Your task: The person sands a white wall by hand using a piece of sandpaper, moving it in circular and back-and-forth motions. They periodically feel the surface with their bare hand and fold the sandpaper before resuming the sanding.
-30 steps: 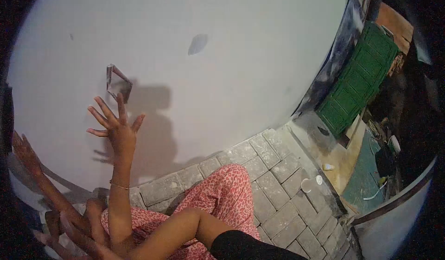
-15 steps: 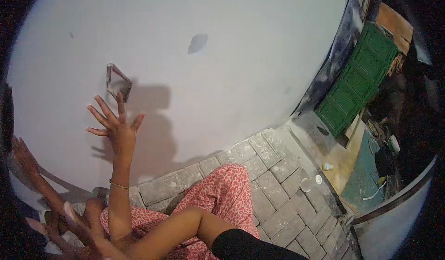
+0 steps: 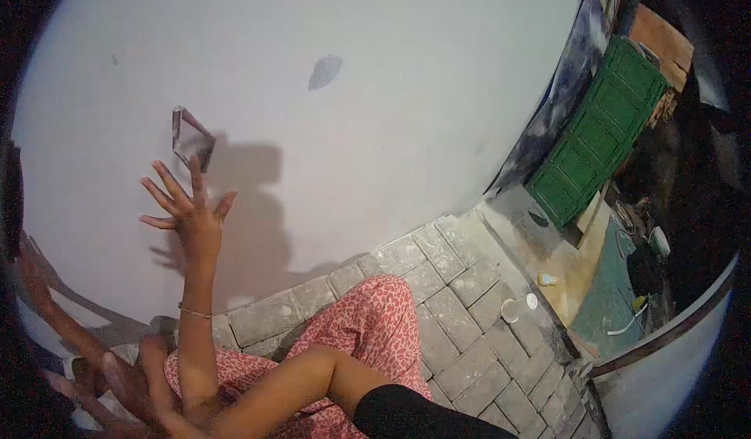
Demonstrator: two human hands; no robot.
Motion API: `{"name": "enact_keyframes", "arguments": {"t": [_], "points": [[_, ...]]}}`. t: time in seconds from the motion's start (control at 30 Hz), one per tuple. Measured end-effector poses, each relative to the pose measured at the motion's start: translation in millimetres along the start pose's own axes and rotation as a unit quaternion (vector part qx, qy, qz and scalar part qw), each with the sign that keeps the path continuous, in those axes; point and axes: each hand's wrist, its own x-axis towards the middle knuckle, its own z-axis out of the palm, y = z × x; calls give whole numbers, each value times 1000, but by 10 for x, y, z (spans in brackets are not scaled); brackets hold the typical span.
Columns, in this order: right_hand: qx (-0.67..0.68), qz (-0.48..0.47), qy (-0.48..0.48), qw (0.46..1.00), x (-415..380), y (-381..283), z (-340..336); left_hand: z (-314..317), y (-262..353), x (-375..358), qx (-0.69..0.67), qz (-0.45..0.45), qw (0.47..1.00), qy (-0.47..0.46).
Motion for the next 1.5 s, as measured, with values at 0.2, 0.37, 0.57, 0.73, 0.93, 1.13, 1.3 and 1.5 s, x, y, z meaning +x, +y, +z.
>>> {"name": "enact_keyframes", "arguments": {"t": [0.2, 0.37, 0.57, 0.73, 0.93, 1.13, 1.3, 1.5], "points": [[31, 13, 14, 999, -10, 38, -4, 48, -23, -12, -7, 3, 1000, 8], [76, 34, 3, 996, -40, 87, -31, 20, -22, -7, -6, 2, 1000, 8], [184, 71, -20, 980, -80, 125, -69, 45, -24, -8, -1, -1, 1000, 17], [294, 107, -41, 949, -110, 177, -130, 72, -4, -2, 12, 1, 1000, 25], [489, 165, -81, 853, -161, 260, -163, 44, -9, -3, 19, -4, 1000, 8], [746, 242, -100, 612, -145, 455, -166, 75, 1, -5, 18, 3, 1000, 19], [823, 286, -7, 491, 88, 1050, -410, 83, 39, -8, 24, -28, 999, 9], [700, 314, 106, 632, 395, 1398, -1030, 18, -26, -94, -1, -27, 999, -42]]}}
